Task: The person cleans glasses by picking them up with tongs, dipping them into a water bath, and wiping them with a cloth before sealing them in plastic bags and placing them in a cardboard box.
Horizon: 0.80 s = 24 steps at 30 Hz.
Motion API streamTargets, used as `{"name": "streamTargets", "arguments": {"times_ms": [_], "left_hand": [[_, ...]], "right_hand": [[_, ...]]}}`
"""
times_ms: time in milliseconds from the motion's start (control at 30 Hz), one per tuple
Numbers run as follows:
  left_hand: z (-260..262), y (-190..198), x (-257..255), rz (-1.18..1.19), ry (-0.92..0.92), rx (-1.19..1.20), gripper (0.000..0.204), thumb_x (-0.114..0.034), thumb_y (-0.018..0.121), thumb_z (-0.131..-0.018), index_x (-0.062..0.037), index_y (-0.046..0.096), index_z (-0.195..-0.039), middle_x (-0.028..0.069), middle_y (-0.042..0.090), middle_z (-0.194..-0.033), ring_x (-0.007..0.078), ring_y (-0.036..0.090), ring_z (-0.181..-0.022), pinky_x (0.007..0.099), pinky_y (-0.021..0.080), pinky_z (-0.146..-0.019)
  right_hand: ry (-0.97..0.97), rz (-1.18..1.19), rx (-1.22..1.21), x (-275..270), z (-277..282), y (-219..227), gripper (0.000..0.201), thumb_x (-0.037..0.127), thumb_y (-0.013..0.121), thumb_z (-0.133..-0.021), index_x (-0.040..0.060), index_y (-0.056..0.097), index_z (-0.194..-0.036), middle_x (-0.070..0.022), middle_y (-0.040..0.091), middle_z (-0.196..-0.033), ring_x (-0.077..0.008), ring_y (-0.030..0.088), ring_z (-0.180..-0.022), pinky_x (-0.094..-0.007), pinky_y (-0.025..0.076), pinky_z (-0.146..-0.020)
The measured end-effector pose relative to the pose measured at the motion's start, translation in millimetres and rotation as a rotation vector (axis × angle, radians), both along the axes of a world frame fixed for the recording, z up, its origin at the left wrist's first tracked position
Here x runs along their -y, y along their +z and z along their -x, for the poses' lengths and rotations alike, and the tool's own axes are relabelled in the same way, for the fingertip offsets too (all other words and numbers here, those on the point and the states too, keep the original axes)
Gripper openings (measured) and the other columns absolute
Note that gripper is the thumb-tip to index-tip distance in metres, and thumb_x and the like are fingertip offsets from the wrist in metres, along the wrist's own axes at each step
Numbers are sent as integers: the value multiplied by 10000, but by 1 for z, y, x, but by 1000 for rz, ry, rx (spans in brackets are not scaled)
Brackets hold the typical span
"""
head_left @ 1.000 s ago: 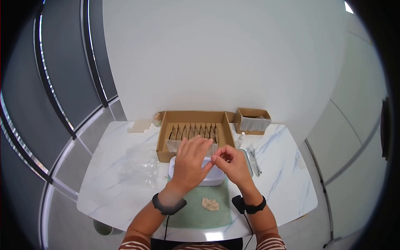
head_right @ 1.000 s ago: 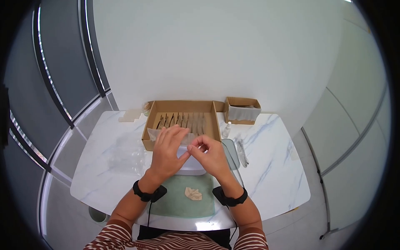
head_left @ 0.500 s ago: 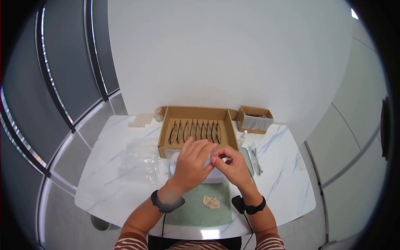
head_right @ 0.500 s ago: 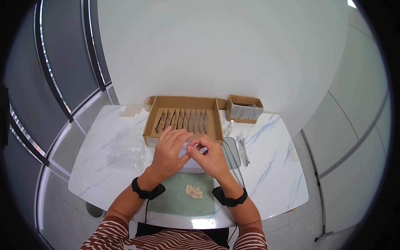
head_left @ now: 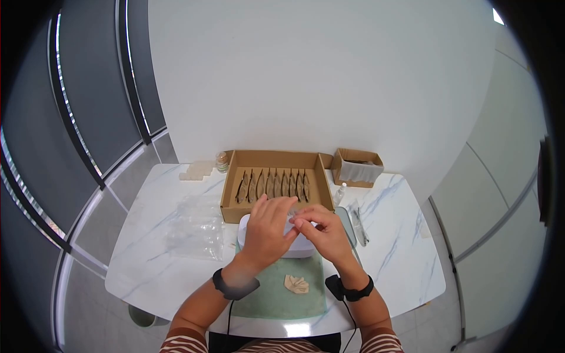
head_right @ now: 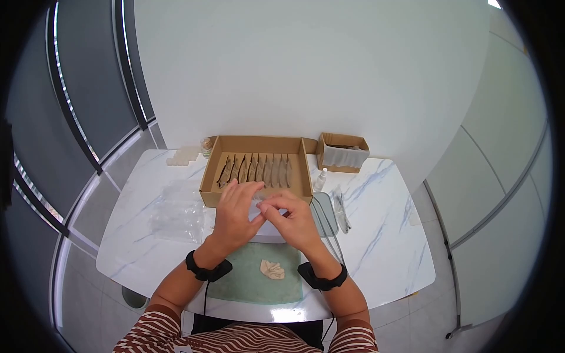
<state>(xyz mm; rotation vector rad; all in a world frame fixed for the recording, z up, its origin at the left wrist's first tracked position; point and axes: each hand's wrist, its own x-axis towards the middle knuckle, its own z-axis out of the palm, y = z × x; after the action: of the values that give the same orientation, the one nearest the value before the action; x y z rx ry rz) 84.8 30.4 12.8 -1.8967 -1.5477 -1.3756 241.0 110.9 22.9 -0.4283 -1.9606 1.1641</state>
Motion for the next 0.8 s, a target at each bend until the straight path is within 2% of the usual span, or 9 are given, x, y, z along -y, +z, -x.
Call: {"name": "streamTargets", "arguments": {"times_ms": [100, 300, 467, 633, 700, 800], "left_hand": [[-2, -1, 0, 13, 12, -5, 556, -153, 768, -803, -19, 571, -1306, 148, 651, -1198, 332, 627, -1104, 554, 417, -1065], [1, -2, 1, 40, 0, 0, 571, -156, 754, -818, -8, 558, -1334, 161, 654, -1186, 341, 630, -1098, 545, 430, -1051], [2, -1, 2, 57, -26, 6, 590, -153, 748, -824, 8, 539, -1352, 176, 656, -1179, 353, 636, -1086, 531, 448, -1033], [-7, -1, 3, -22, 46, 63, 588, -136, 796, -784, 28, 557, -1295, 185, 662, -1192, 392, 641, -1077, 532, 462, -1031], [-7, -2, 4, -14, 54, 65, 582, -131, 801, -778, 26, 563, -1285, 186, 663, -1186, 395, 641, -1074, 530, 463, -1030], [-7, -2, 4, -17, 72, 51, 552, -145, 795, -787, 19, 565, -1262, 180, 666, -1136, 387, 640, -1050, 516, 463, -1019]], "right_hand": [[-2, 73, -36, 1, 1, -1, 168, 154, 715, -947, 18, 774, -1026, -53, 678, -1000, -88, 608, -809, -205, 428, -597], [-2, 39, 25, 4, 1, 2, 160, 138, 709, -952, 10, 770, -1025, -72, 681, -1036, -87, 613, -844, -207, 453, -619], [0, 54, -19, 4, 3, -1, 153, 121, 710, -950, -10, 761, -1009, -67, 684, -1018, -82, 611, -825, -209, 461, -622], [-35, 112, -59, 5, 4, -3, 153, 114, 708, -955, -26, 755, -995, -65, 685, -1009, -91, 615, -791, -217, 474, -618], [-68, 132, -104, 7, 5, -2, 163, 135, 717, -945, -19, 752, -987, -56, 697, -978, -108, 634, -851, -229, 489, -643], [-64, 123, -61, 11, 5, 0, 173, 143, 708, -957, -19, 755, -996, -60, 695, -993, -112, 631, -858, -228, 486, -642]]}}
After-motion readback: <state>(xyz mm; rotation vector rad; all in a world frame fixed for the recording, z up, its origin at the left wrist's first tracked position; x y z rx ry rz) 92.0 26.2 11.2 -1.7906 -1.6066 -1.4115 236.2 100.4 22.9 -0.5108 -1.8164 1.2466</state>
